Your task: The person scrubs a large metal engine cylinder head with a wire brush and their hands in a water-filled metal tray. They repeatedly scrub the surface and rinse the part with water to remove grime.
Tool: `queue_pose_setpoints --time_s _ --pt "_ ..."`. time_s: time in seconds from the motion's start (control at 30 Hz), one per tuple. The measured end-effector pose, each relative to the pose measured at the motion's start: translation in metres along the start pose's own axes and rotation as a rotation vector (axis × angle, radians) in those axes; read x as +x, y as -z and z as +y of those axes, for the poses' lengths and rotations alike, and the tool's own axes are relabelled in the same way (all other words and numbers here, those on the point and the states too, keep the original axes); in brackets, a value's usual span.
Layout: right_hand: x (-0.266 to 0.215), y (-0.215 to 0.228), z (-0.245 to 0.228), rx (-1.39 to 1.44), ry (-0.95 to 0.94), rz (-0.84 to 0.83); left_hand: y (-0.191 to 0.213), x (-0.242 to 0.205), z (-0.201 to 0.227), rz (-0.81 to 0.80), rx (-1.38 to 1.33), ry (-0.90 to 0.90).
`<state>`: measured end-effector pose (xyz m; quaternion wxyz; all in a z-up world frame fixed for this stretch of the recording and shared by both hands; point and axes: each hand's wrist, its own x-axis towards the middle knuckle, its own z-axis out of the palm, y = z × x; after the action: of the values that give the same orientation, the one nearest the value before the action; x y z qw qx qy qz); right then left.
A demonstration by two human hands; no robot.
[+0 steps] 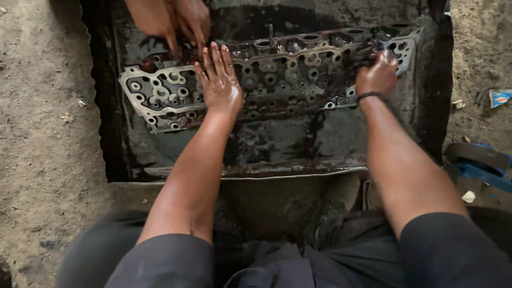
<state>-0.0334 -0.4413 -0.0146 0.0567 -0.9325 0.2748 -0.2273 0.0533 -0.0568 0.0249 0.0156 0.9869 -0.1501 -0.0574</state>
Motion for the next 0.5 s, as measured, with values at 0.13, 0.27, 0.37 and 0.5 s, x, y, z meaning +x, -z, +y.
queue_pose_setpoints --time_s 0.13,0.27,0.37,0.5 --pt "-0.019 -0.025 -0.063 0.044 -0.086 -0.012 0.000 0.002 0.003 -0.032 0.054 0.011" --pt "-0.068 -0.011 -0.164 0.267 0.099 -0.288 -0.004 0.004 0.002 -0.044 0.111 0.007" --pt "-0.068 0.005 -0.197 0.302 0.242 -0.219 -0.014 0.007 0.000 0.016 0.061 0.008" --pt "-0.038 0.019 -0.194 0.631 0.155 -0.397 -0.022 0.006 -0.004 0.102 0.053 -0.007"
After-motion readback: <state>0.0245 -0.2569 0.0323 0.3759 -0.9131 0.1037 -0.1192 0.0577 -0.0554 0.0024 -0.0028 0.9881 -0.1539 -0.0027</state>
